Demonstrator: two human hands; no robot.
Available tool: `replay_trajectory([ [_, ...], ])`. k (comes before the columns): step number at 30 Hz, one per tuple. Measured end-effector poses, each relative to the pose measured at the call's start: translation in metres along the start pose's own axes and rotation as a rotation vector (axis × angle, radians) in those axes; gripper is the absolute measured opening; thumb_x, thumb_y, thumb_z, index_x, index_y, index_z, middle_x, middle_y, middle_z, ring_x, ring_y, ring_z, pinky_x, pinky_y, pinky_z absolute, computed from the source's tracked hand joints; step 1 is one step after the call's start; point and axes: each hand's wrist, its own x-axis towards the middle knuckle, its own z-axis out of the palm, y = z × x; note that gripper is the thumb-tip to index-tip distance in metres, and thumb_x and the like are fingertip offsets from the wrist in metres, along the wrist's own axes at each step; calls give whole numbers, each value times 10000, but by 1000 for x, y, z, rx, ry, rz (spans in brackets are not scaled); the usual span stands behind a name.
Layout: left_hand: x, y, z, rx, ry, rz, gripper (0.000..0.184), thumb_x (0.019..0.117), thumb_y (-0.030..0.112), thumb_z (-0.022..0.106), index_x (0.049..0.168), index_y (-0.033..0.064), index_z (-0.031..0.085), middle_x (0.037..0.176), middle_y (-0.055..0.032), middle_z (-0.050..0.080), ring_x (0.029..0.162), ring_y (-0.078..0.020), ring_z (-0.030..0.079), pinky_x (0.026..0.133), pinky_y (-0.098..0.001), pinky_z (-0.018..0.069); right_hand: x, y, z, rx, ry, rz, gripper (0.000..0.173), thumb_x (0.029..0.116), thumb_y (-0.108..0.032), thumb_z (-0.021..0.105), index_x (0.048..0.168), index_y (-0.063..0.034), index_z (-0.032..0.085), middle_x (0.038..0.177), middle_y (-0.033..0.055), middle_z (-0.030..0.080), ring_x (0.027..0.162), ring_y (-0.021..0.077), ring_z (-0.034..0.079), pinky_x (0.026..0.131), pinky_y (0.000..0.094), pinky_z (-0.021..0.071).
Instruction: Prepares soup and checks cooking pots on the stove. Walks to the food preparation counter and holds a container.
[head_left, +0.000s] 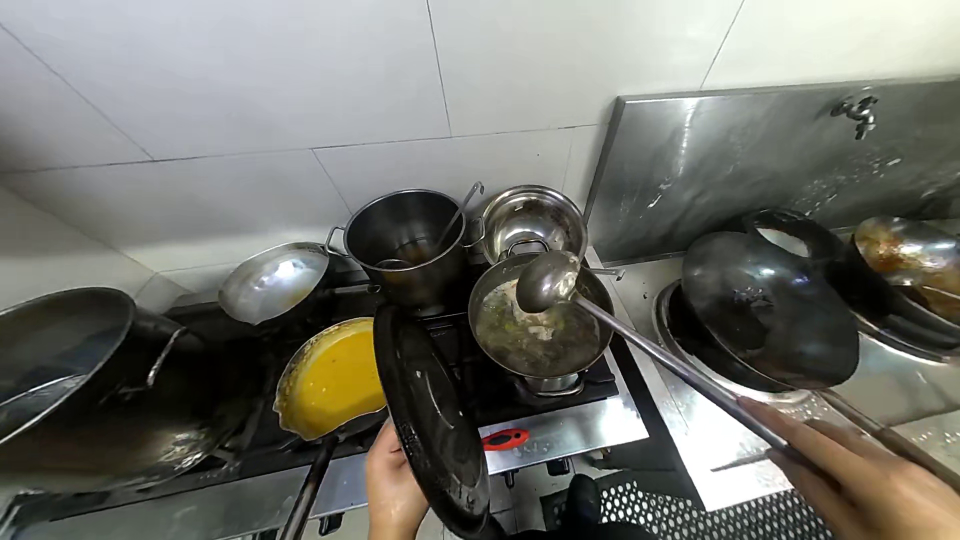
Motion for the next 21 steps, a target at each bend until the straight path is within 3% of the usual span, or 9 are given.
replay_trajectory([
  [3, 19, 8, 4, 79, -7, 80, 250, 871, 205, 707, 1058, 42, 678, 941, 124, 715, 915, 79, 663, 847, -145, 565, -8, 10, 22, 226, -65, 44, 542, 1022, -221, 599, 1547, -144, 484, 973, 221, 720, 666, 316, 662, 623, 514, 564],
  [7, 48, 24, 16, 214, -30, 163, 257, 882, 182, 633, 1009, -40, 657, 898, 85, 682, 870, 120, 625, 809, -107, 540, -11, 25, 64, 413, -185, 133, 563, 1027, -277, 607, 1559, -156, 467, 913, 171, 722, 608, 257, 628, 602, 492, 552],
  [12, 84, 26, 23, 349, -151, 284, 221, 934, 206, 594, 1030, 59, 727, 945, 49, 707, 853, 35, 652, 776, -177, 565, -19, 26, 64, 504, -114, 101, 533, 1045, -320, 586, 1543, -154, 491, 811, 125, 684, 573, 194, 583, 558, 411, 529],
  [14, 99, 29, 27, 431, -216, 344, 234, 951, 250, 604, 1058, 89, 737, 1000, 30, 716, 896, -4, 668, 810, -222, 579, -22, 28, 72, 552, -60, 84, 527, 1053, -322, 577, 1543, -147, 490, 788, 116, 674, 553, 171, 565, 538, 385, 522],
  [16, 112, 31, 32, 542, -266, 398, 271, 977, 301, 585, 1091, 109, 740, 1077, 9, 716, 949, -39, 675, 831, -265, 586, -25, 34, 86, 532, -58, 109, 534, 1054, -318, 573, 1558, -174, 472, 805, 117, 684, 562, 186, 576, 548, 404, 531],
  [19, 129, 33, 43, 686, -348, 464, 275, 995, 327, 582, 1091, 127, 745, 1101, -3, 713, 930, -82, 687, 797, -325, 602, -30, 41, 98, 316, -35, 158, 534, 1029, -328, 579, 1552, -273, 483, 858, 123, 734, 618, 286, 671, 581, 548, 567],
  [21, 140, 35, 54, 754, -408, 528, 266, 1000, 315, 579, 1085, 129, 750, 1106, -3, 719, 972, -102, 692, 846, -362, 599, -33, 46, 96, 311, 4, 154, 510, 1033, -376, 576, 1531, -288, 513, 828, 104, 727, 594, 267, 653, 557, 534, 555],
])
